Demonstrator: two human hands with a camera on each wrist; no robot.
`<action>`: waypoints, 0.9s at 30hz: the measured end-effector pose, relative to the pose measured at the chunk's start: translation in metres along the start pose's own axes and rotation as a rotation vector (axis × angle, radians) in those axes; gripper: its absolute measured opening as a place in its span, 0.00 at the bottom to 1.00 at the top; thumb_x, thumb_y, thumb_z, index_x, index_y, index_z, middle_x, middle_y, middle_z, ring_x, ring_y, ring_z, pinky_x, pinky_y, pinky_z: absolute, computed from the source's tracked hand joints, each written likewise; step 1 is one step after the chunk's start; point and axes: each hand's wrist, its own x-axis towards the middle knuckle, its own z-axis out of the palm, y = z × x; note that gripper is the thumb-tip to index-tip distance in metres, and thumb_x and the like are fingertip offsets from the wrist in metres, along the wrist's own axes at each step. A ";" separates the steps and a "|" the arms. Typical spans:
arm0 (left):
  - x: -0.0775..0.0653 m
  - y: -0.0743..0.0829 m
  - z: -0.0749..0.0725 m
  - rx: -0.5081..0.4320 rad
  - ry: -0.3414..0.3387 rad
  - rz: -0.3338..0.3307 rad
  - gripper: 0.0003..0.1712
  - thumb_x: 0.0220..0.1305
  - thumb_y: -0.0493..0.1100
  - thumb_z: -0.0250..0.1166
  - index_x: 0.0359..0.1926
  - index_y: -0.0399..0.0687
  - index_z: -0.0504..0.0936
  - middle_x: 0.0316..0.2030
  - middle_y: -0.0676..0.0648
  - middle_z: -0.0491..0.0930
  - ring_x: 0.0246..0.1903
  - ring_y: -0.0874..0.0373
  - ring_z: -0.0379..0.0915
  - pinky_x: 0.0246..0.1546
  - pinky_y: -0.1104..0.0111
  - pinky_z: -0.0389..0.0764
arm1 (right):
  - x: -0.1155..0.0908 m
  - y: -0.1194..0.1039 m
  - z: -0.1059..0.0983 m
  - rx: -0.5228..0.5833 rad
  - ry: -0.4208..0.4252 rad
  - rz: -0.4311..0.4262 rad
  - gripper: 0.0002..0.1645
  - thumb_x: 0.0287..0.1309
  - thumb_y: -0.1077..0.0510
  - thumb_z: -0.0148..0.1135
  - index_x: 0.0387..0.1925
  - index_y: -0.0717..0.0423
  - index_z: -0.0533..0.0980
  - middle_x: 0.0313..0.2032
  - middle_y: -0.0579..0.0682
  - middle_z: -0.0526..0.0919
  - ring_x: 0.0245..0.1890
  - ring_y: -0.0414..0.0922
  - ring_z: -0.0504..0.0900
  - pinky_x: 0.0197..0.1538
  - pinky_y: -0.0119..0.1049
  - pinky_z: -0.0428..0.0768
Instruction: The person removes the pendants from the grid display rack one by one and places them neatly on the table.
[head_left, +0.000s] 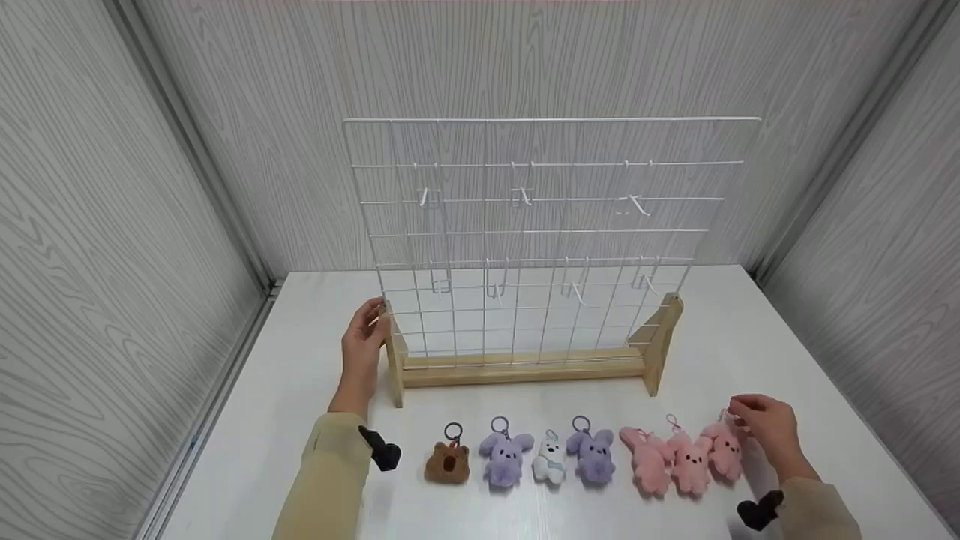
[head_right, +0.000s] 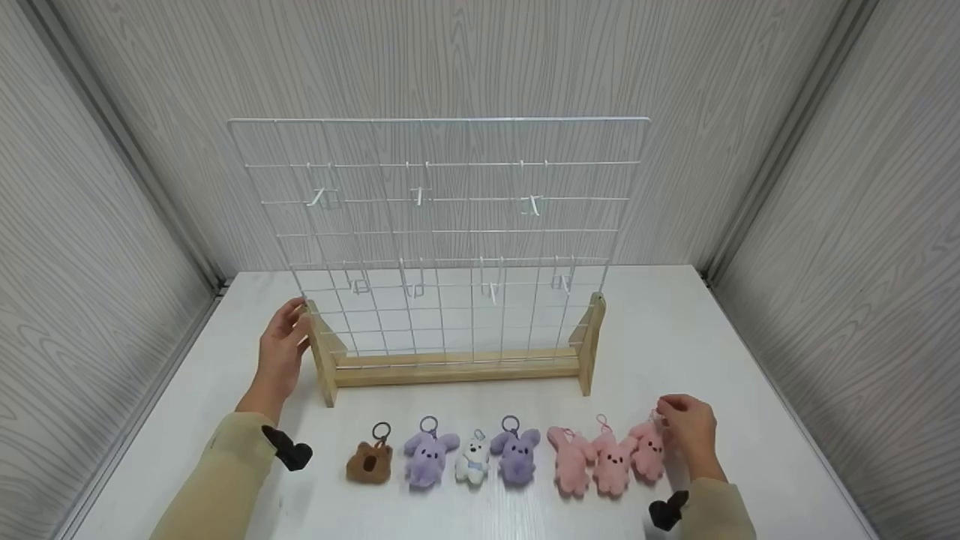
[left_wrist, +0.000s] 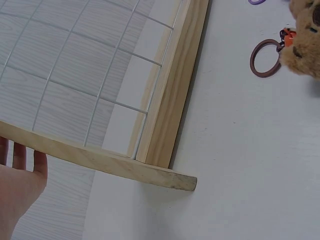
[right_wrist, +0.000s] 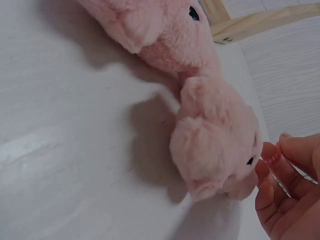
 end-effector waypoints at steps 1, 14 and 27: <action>0.000 0.000 0.000 0.002 0.000 -0.001 0.21 0.68 0.38 0.54 0.61 0.49 0.67 0.58 0.47 0.65 0.57 0.55 0.63 0.57 0.60 0.66 | 0.000 0.000 0.000 -0.023 -0.011 -0.004 0.27 0.60 0.50 0.60 0.50 0.70 0.72 0.34 0.50 0.82 0.32 0.40 0.80 0.34 0.35 0.80; 0.001 -0.001 -0.001 -0.002 0.004 -0.001 0.21 0.68 0.40 0.55 0.61 0.49 0.67 0.58 0.47 0.66 0.57 0.56 0.63 0.57 0.62 0.66 | -0.006 -0.002 0.007 -0.314 -0.102 -0.082 0.22 0.61 0.55 0.59 0.48 0.70 0.74 0.44 0.64 0.78 0.40 0.52 0.76 0.39 0.39 0.77; -0.001 0.002 -0.002 0.004 -0.011 -0.009 0.22 0.68 0.40 0.55 0.62 0.49 0.67 0.58 0.48 0.66 0.57 0.57 0.62 0.57 0.63 0.66 | -0.010 0.001 -0.001 -0.483 -0.225 -0.204 0.12 0.55 0.58 0.65 0.36 0.64 0.81 0.34 0.56 0.81 0.32 0.47 0.74 0.32 0.37 0.73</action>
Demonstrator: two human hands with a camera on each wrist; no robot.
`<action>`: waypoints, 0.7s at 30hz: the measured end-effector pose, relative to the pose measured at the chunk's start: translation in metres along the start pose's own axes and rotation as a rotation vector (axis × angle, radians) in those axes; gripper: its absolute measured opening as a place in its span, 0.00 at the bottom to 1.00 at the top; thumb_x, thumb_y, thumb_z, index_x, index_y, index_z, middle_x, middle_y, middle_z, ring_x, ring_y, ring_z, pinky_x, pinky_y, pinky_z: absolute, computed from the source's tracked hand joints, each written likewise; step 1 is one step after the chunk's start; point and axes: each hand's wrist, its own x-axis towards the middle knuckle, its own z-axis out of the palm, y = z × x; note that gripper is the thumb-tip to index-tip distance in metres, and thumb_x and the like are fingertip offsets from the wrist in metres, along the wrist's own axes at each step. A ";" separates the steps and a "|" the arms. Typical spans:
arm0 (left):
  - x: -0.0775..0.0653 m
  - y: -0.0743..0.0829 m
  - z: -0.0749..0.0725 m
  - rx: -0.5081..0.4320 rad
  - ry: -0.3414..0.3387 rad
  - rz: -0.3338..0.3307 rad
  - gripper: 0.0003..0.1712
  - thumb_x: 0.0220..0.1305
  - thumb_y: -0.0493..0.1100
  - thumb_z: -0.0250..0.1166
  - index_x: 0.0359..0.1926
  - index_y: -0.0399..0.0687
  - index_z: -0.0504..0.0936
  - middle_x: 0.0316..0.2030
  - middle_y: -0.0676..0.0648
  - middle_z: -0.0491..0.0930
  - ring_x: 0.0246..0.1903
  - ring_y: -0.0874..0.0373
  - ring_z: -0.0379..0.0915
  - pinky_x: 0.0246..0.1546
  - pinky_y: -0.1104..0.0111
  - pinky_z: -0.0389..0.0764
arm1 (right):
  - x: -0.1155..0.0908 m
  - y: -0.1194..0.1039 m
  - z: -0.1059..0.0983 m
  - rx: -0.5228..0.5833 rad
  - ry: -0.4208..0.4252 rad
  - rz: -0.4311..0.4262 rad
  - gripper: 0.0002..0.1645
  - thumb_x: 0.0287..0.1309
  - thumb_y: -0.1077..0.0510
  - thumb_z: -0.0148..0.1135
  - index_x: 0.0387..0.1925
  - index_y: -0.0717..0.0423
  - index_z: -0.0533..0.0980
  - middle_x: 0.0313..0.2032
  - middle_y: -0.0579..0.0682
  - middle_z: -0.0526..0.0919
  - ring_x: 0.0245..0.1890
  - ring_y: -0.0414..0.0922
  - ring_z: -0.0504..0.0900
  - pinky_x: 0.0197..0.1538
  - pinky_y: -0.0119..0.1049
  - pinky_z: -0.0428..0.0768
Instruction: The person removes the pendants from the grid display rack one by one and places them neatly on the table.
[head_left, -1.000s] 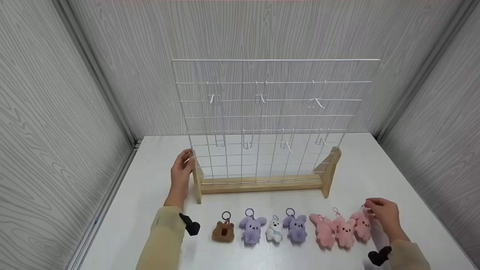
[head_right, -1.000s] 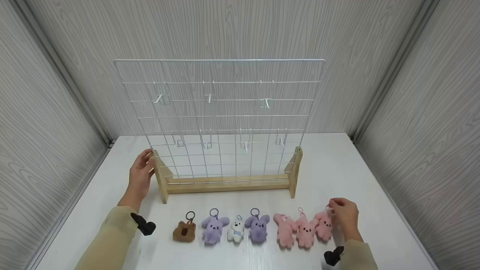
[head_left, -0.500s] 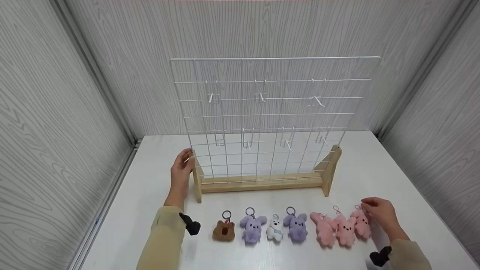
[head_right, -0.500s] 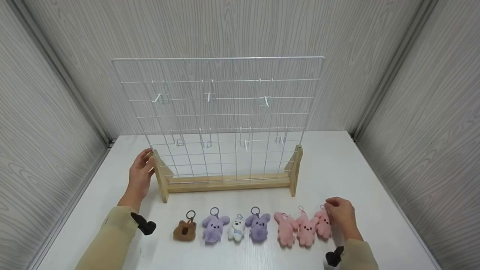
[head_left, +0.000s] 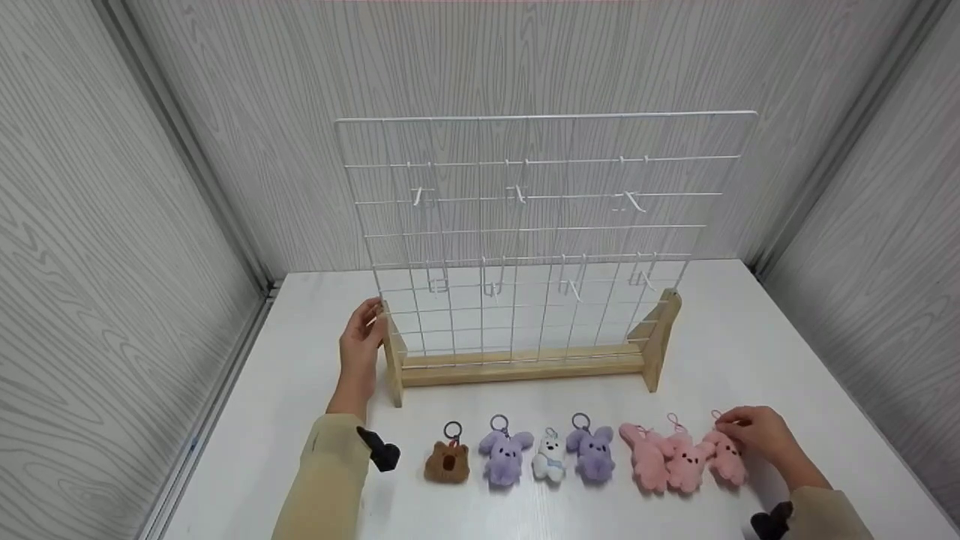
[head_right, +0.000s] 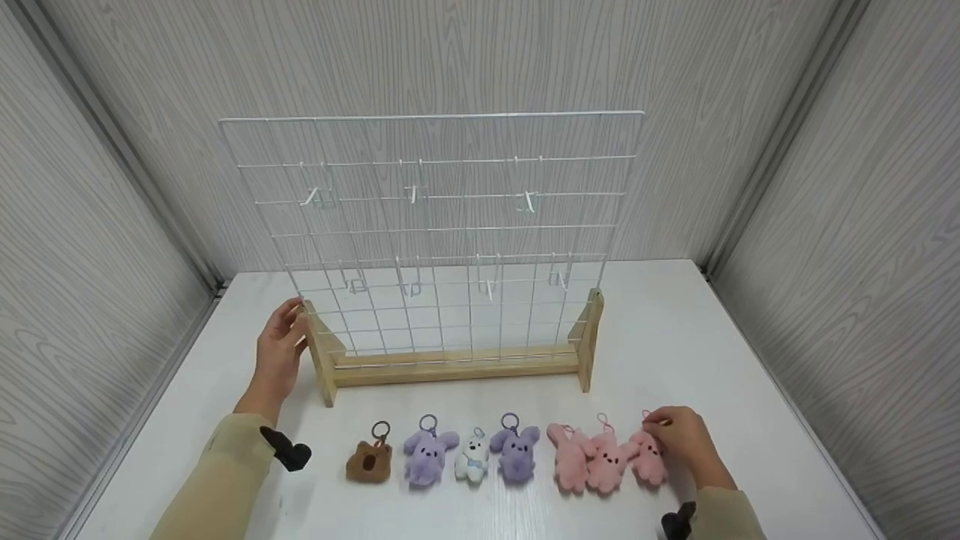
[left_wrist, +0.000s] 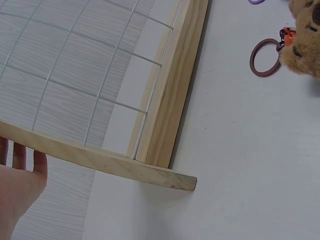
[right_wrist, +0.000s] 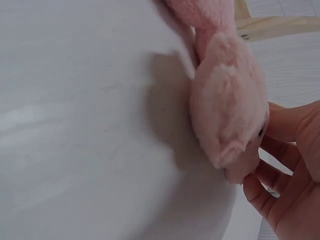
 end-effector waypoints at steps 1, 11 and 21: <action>-0.001 0.002 0.000 0.002 -0.005 -0.004 0.23 0.68 0.40 0.55 0.62 0.48 0.66 0.58 0.47 0.65 0.57 0.57 0.62 0.57 0.63 0.66 | -0.001 0.000 0.000 -0.009 0.003 -0.009 0.11 0.54 0.58 0.65 0.35 0.63 0.82 0.33 0.56 0.81 0.31 0.46 0.74 0.32 0.37 0.72; -0.011 0.020 0.000 0.054 0.000 -0.015 0.23 0.68 0.37 0.54 0.64 0.46 0.65 0.59 0.45 0.65 0.58 0.55 0.62 0.57 0.63 0.67 | -0.010 -0.005 -0.002 0.017 0.077 -0.001 0.14 0.58 0.56 0.62 0.39 0.64 0.80 0.40 0.61 0.80 0.39 0.55 0.75 0.33 0.37 0.74; -0.013 0.024 -0.005 0.045 -0.002 -0.017 0.25 0.68 0.38 0.54 0.65 0.46 0.65 0.60 0.45 0.65 0.58 0.56 0.62 0.56 0.63 0.68 | -0.021 -0.022 -0.002 0.108 0.190 -0.009 0.24 0.61 0.46 0.59 0.45 0.64 0.78 0.41 0.58 0.81 0.39 0.45 0.76 0.36 0.32 0.74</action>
